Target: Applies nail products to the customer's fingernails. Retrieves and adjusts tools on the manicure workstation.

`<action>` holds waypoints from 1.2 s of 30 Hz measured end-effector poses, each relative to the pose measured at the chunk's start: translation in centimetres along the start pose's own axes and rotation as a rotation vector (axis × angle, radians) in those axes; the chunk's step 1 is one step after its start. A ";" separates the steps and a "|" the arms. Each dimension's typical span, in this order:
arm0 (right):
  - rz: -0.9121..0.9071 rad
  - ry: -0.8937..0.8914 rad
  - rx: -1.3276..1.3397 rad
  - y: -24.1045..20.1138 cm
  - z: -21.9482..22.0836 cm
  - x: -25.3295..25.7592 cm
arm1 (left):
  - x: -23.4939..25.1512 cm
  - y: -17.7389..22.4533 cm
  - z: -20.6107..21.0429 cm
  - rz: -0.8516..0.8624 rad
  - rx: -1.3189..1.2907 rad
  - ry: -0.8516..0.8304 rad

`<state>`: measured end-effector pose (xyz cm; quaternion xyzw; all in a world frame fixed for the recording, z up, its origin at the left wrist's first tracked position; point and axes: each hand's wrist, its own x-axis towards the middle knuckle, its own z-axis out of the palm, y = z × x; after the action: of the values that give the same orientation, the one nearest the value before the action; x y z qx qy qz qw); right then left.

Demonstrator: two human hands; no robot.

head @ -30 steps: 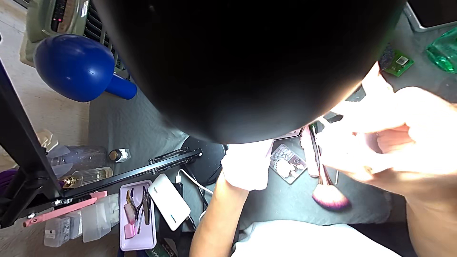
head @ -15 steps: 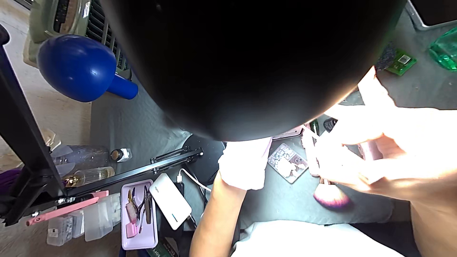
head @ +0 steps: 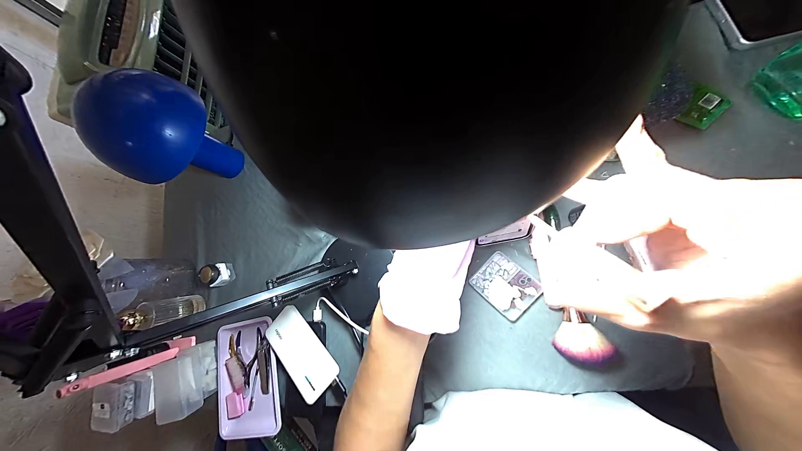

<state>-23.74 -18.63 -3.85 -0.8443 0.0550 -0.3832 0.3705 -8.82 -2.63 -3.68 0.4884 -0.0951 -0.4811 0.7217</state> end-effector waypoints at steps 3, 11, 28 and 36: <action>0.018 -0.047 0.107 0.2 -0.4 -0.1 | 0.4 0.0 -0.7 -0.019 -0.046 -0.042; 0.002 0.241 0.142 0.8 0.4 0.1 | 0.8 0.3 -0.4 -0.035 -0.052 -0.030; -0.200 0.148 -0.064 0.8 4.2 0.0 | 2.6 2.0 1.6 0.004 0.158 -0.079; -0.236 0.137 -0.078 0.7 4.2 0.3 | 2.5 2.1 1.6 -0.006 0.157 -0.060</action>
<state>-20.46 -16.82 -5.97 -0.8306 -0.0047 -0.4783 0.2853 -7.24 -5.42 -2.08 0.5293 -0.1527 -0.4888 0.6765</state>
